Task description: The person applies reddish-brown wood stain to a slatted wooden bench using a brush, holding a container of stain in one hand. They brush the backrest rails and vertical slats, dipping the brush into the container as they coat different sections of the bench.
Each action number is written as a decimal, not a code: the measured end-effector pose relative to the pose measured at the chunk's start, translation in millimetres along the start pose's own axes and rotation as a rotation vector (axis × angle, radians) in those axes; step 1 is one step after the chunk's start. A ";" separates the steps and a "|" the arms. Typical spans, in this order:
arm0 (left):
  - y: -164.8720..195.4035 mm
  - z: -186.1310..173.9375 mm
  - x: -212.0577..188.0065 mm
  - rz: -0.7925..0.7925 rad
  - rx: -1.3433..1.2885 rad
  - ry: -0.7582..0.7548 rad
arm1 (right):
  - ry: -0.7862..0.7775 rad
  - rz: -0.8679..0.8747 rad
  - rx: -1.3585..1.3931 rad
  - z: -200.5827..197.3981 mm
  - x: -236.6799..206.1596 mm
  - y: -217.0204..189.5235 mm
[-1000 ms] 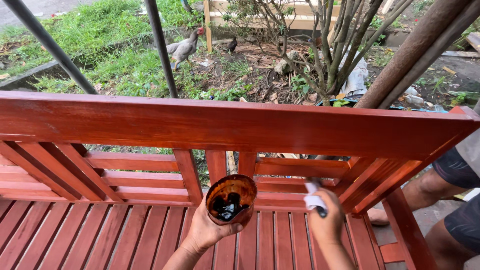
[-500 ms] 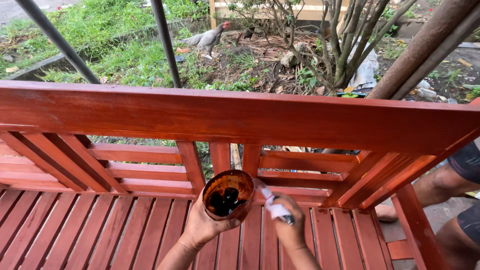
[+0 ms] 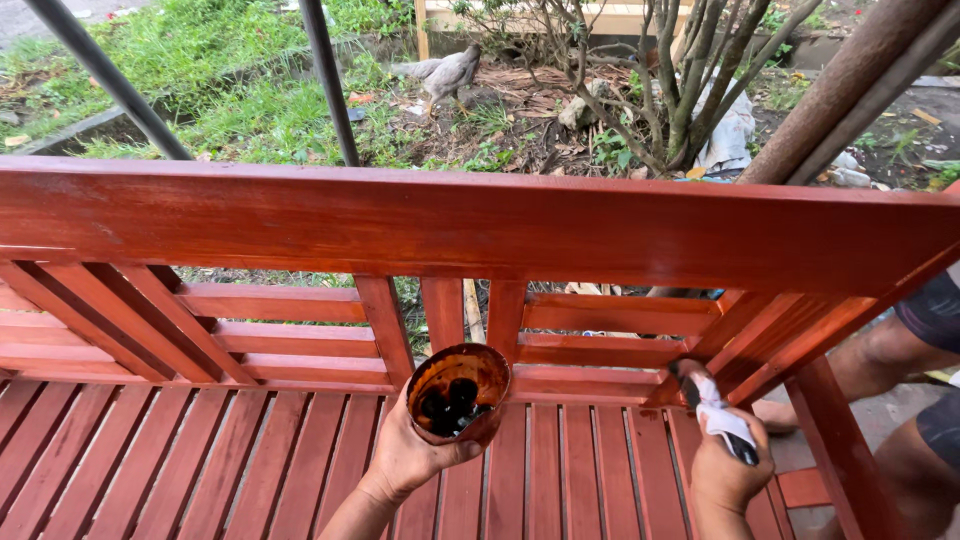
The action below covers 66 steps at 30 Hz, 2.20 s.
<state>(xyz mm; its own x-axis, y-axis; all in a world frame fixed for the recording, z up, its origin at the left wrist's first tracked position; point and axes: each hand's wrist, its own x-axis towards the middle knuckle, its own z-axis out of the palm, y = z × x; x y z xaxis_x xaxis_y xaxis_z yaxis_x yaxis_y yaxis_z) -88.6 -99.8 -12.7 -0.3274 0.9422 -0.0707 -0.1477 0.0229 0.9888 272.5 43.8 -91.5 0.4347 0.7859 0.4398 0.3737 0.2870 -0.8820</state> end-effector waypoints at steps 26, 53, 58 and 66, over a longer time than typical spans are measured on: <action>-6.9 -14.1 0.4 -0.058 -0.003 -0.042 | 0.092 0.063 -0.045 35.7 -25.3 -26.3; -16.8 -16.2 0.7 -0.038 0.025 -0.022 | 0.100 0.910 0.504 91.9 -86.5 -99.9; -20.6 -10.6 -3.4 -0.061 0.005 -0.040 | 0.042 1.052 0.565 123.9 -86.4 -99.8; -18.5 -16.1 -3.9 -0.039 0.042 -0.044 | 0.320 0.932 0.447 74.0 -8.3 -44.4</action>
<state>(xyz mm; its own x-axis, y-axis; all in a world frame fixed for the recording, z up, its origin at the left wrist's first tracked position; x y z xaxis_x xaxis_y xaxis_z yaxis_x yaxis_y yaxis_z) -99.6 -109.2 -32.8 -0.2804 0.9541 -0.1048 -0.1197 0.0736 0.9901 191.7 65.2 -68.5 0.6115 0.6371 -0.4692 -0.5189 -0.1246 -0.8457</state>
